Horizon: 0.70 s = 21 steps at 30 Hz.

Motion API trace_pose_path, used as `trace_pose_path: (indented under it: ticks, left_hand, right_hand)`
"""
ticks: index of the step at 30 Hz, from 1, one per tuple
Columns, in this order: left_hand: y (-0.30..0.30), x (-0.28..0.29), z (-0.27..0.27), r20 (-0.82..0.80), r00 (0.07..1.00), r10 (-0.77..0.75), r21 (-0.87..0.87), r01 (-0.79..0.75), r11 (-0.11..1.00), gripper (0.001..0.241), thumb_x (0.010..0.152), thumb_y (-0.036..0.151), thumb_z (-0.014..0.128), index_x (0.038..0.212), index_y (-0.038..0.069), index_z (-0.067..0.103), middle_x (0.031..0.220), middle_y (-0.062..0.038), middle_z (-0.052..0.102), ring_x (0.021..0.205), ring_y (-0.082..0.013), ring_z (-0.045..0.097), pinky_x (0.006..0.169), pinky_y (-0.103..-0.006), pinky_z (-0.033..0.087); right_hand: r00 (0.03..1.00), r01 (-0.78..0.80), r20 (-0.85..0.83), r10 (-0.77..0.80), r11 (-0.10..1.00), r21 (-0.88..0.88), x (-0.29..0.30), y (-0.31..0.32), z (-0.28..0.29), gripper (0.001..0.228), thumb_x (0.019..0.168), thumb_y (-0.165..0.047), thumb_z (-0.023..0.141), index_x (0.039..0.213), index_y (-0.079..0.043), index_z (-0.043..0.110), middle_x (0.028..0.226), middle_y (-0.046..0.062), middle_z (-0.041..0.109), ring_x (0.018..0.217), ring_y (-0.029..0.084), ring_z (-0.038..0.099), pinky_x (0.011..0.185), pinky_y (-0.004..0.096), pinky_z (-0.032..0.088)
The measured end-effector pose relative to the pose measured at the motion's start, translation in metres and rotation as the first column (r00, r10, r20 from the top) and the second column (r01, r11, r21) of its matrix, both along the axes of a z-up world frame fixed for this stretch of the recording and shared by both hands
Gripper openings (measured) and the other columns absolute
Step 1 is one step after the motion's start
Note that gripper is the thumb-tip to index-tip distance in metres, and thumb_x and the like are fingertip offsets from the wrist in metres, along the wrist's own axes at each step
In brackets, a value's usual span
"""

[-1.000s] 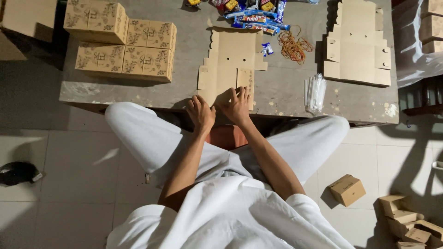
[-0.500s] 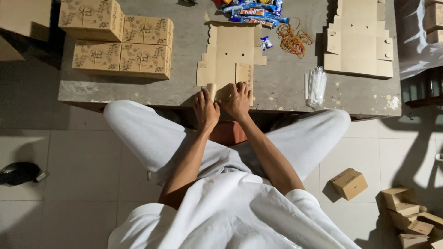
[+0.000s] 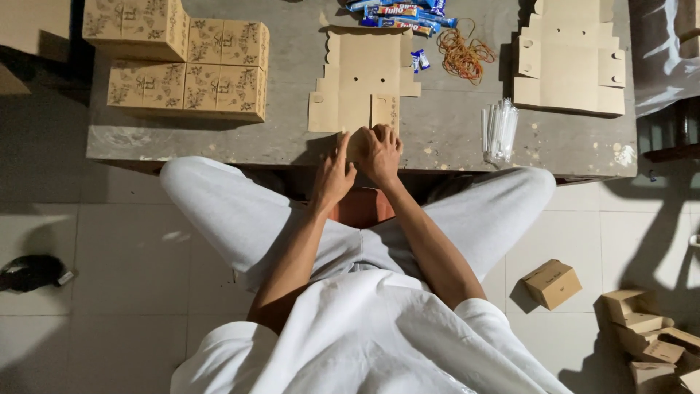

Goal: The person is folding a flat cardboard template into a small box on a work table.

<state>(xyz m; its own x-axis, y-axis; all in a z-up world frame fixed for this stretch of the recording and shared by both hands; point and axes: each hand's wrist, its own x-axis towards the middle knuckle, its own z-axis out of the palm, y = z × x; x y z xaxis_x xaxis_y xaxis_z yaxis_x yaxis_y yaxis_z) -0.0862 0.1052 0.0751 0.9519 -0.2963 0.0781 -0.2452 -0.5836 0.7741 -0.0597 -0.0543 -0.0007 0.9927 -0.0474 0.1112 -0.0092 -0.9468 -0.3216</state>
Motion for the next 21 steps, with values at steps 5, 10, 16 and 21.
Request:
trace_pose_path:
  ticks: [5, 10, 16, 21]
  left_hand:
    - [0.002, 0.000, -0.008, 0.037, 0.991, -0.130, 0.169, 0.122, 0.978, 0.087, 0.086, 0.015, 0.069, 0.162, 0.017, 0.028, 0.137, -0.030, 0.053, 0.128, -0.0493, 0.053, 0.091, -0.0551, 0.056]
    - [0.001, 0.007, -0.063, 0.008, 0.985, -0.174, 0.401, 0.156, 0.903, 0.073, 0.081, 0.036, 0.075, 0.144, 0.009, 0.050, 0.144, -0.027, 0.051, 0.139, -0.0384, 0.046, 0.094, -0.0442, 0.057]
    - [-0.001, 0.004, -0.057, 0.057, 0.988, -0.146, 0.362, 0.116, 0.925, 0.054, 0.087, 0.022, 0.068, 0.132, -0.008, 0.061, 0.145, -0.029, 0.051, 0.137, -0.0400, 0.046, 0.102, -0.0452, 0.053]
    - [-0.003, 0.002, -0.046, 0.169, 0.982, -0.083, 0.456, -0.003, 0.890, 0.056, 0.087, 0.011, 0.066, 0.138, -0.009, 0.055, 0.146, -0.024, 0.049, 0.135, -0.0377, 0.044, 0.104, -0.0496, 0.048]
  right_hand:
    - [0.994, 0.047, 0.091, -0.055, 0.996, 0.080, 0.001, 0.001, 0.005, 0.028, 0.104, -0.039, 0.054, 0.123, -0.024, 0.068, 0.117, 0.005, 0.047, 0.119, 0.030, 0.050, 0.098, 0.053, 0.041]
    - [0.992, 0.045, 0.109, -0.056, 0.994, 0.099, -0.001, 0.001, 0.013, 0.039, 0.110, -0.054, 0.045, 0.124, -0.026, 0.069, 0.116, 0.004, 0.047, 0.117, 0.029, 0.050, 0.095, 0.051, 0.041]
    - [1.000, 0.005, 0.006, -0.005, 0.997, -0.075, 0.004, 0.001, -0.019, 0.079, 0.097, -0.041, 0.071, 0.162, -0.027, 0.029, 0.132, 0.014, 0.044, 0.134, 0.039, 0.043, 0.100, 0.059, 0.041]
    - [0.985, -0.141, 0.073, 0.156, 0.974, -0.177, -0.003, 0.006, -0.022, 0.065, 0.098, -0.033, 0.068, 0.156, -0.027, 0.040, 0.144, 0.029, 0.035, 0.143, 0.055, 0.026, 0.105, 0.072, 0.031]
